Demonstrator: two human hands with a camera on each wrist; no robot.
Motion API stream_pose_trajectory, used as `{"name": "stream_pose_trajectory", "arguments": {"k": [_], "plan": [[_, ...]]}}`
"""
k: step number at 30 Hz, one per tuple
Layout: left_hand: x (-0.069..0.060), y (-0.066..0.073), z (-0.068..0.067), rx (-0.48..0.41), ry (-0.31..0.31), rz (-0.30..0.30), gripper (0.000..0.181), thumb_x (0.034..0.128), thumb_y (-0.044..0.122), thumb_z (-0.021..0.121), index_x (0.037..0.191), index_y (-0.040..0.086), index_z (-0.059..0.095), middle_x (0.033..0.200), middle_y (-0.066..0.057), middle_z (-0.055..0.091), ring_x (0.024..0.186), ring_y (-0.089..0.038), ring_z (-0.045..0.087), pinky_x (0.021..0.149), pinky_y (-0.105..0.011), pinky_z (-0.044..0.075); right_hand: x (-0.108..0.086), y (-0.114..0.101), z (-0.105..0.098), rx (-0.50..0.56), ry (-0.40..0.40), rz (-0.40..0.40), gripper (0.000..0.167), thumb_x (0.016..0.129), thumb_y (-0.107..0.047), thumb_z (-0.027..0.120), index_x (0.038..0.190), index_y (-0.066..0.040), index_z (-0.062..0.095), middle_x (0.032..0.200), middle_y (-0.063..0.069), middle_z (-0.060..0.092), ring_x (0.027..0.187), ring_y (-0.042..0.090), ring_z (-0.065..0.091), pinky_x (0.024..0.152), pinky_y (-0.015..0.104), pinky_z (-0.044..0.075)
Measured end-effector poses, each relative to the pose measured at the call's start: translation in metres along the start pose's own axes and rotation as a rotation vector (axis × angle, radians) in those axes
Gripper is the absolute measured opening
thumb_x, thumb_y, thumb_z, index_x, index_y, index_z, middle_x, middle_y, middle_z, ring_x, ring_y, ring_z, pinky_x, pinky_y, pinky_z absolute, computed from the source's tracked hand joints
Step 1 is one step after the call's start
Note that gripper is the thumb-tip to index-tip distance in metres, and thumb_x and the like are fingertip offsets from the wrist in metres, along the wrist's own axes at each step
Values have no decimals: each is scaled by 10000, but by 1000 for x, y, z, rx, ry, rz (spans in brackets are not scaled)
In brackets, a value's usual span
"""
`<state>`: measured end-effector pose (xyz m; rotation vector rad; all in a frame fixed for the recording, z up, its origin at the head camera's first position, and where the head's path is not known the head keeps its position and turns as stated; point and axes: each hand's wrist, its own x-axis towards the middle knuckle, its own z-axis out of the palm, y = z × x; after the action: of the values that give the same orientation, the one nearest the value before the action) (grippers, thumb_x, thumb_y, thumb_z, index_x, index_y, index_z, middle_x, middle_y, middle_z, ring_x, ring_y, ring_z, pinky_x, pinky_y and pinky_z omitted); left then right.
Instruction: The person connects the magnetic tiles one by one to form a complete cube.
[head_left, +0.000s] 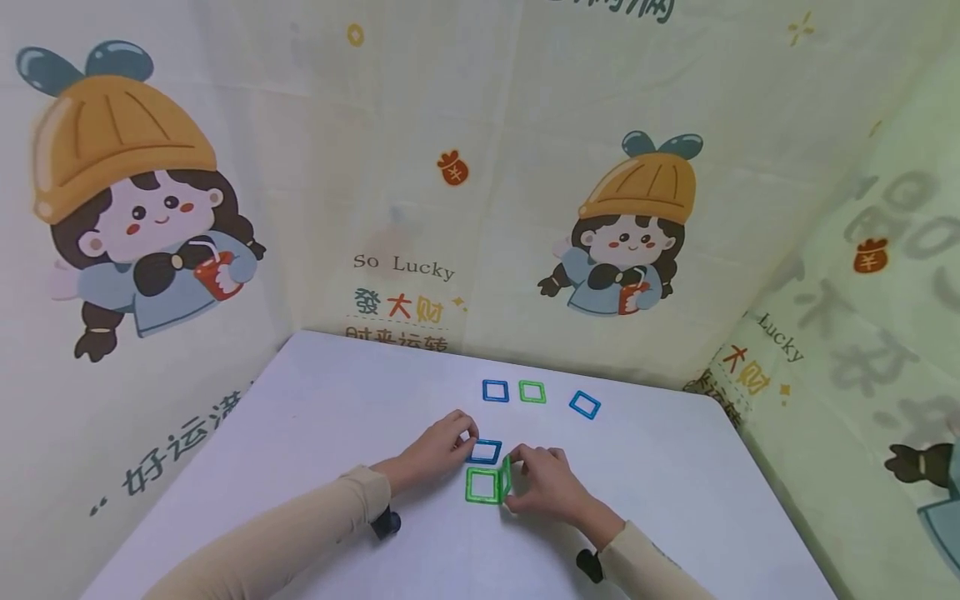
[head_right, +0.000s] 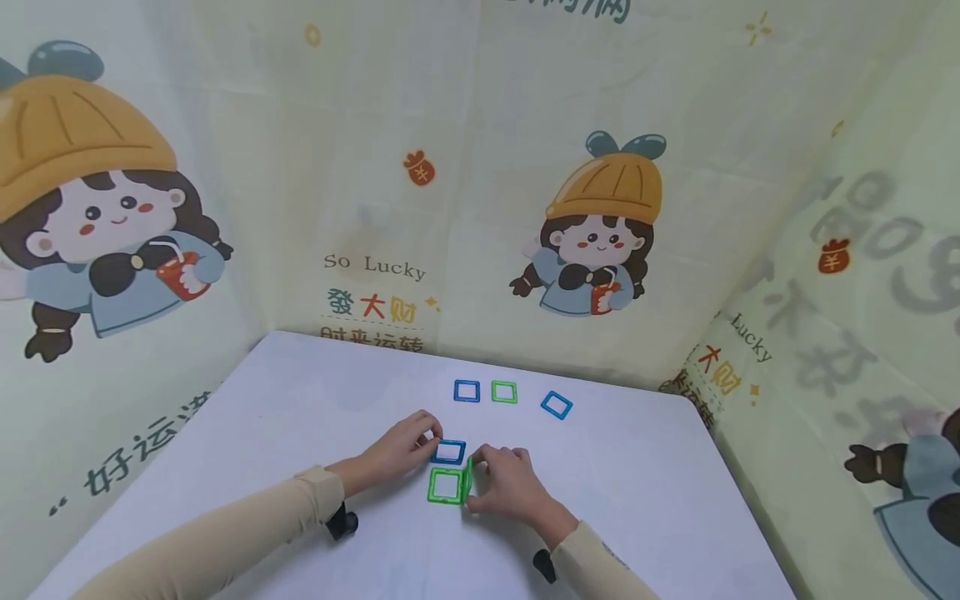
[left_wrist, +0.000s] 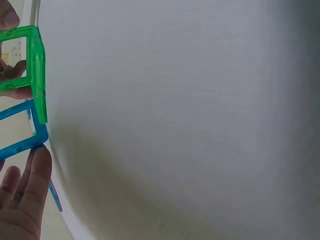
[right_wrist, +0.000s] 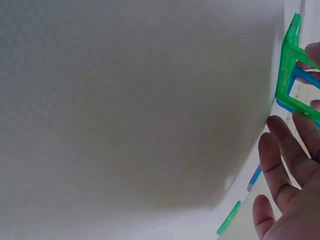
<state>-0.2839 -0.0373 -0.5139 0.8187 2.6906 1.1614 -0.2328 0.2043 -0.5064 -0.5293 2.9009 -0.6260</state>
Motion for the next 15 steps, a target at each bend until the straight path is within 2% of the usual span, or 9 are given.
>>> {"name": "stream_pose_trajectory", "arguments": {"k": [5,8,10,15], "plan": [[-4,-2,1,-27,-52,46,65,1062,190,582,1116,198,617,1068,41,672,900,-67,575,822,-257,519,0,3,5,-17,-8,-15,401,762,-421,870,1055,-204,705,1238,-8,688,1145,223,606,1103,658,318],[-7,-2,0,-31,-66,42,61,1064,200,578,1107,217,619,1041,62,692,886,-45,590,812,-243,524,-1,3,6,-35,-7,-36,315,776,-418,852,996,-240,715,1301,-11,678,1247,245,593,1127,669,300],[-9,-1,-2,-33,-68,36,58,1061,210,583,1101,226,621,1024,80,694,879,-37,597,807,-232,528,-1,2,4,-15,-9,-32,399,775,-419,859,1088,-225,706,1290,-17,679,1207,232,601,1131,660,292],[-13,-2,-6,-53,-77,30,65,1047,224,604,1106,212,628,947,104,668,836,-62,589,764,-233,515,2,-1,0,29,-21,-23,763,755,-488,885,1389,-192,580,1280,-49,676,1079,159,600,1089,608,329]]}}
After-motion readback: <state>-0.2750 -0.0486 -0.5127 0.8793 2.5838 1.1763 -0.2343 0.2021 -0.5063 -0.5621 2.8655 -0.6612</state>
